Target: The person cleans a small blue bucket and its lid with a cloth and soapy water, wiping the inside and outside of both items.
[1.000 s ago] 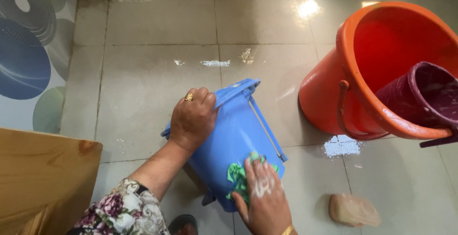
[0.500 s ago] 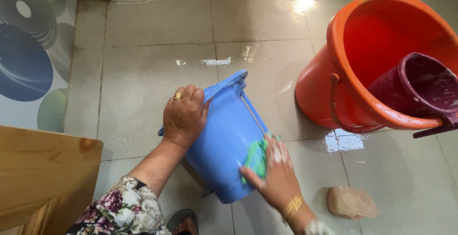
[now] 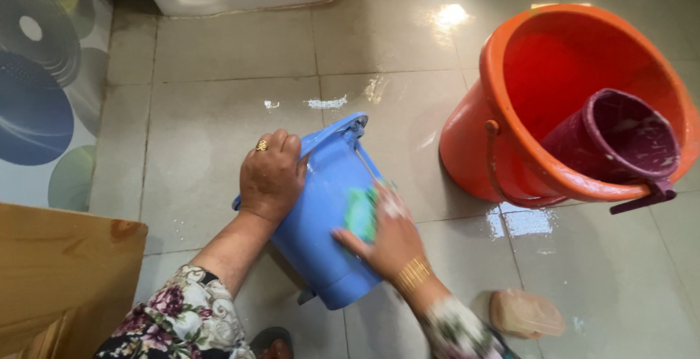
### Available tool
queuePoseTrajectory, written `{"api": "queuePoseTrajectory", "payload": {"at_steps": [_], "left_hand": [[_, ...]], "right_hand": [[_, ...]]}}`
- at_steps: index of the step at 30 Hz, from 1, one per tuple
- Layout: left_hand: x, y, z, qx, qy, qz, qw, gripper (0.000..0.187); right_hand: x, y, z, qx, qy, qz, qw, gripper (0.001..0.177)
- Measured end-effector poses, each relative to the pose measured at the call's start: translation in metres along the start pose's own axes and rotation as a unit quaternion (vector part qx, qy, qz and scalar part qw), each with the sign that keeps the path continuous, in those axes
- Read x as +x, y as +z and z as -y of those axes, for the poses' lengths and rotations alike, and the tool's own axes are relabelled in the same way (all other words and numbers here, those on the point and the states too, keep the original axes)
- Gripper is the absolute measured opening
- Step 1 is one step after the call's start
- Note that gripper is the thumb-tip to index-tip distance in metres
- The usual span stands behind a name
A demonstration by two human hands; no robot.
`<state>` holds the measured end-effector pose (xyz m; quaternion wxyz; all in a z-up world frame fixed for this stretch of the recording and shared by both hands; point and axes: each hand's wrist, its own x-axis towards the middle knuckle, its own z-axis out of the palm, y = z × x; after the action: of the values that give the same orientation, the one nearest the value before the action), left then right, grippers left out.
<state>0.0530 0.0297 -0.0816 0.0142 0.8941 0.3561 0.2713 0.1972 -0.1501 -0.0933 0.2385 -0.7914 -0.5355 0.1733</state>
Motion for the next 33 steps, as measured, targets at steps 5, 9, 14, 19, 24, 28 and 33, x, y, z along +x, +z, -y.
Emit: {"api": "queuePoseTrajectory", "payload": {"at_steps": [5, 9, 14, 19, 24, 28, 33], "left_hand": [[-0.008, 0.004, -0.002, -0.043, 0.011, -0.019, 0.999, 0.026], [-0.003, 0.005, 0.001, -0.041, 0.019, -0.012, 0.999, 0.026], [-0.001, 0.004, 0.0, -0.02, 0.004, -0.026, 0.999, 0.025], [-0.004, 0.0, 0.003, -0.036, -0.014, -0.013, 0.999, 0.026], [-0.008, 0.005, -0.004, -0.067, -0.003, -0.005, 0.998, 0.025], [-0.002, 0.007, 0.001, -0.069, 0.016, -0.023, 0.997, 0.026], [-0.002, 0.005, 0.006, -0.053, -0.007, -0.013, 0.998, 0.025]], "right_hand": [[-0.048, -0.005, -0.004, -0.037, 0.043, 0.014, 0.998, 0.119], [0.032, 0.018, 0.004, 0.008, -0.029, -0.026, 0.999, 0.112], [0.071, 0.025, 0.001, -0.02, -0.066, -0.026, 0.997, 0.106], [-0.033, -0.002, -0.02, -0.021, -0.015, 0.021, 0.999, 0.104], [-0.028, 0.007, -0.008, -0.038, 0.069, 0.022, 0.997, 0.116], [0.063, 0.025, 0.014, -0.033, -0.03, -0.048, 0.998, 0.108], [0.046, 0.035, 0.045, -0.116, -0.037, -0.067, 0.99, 0.091]]}}
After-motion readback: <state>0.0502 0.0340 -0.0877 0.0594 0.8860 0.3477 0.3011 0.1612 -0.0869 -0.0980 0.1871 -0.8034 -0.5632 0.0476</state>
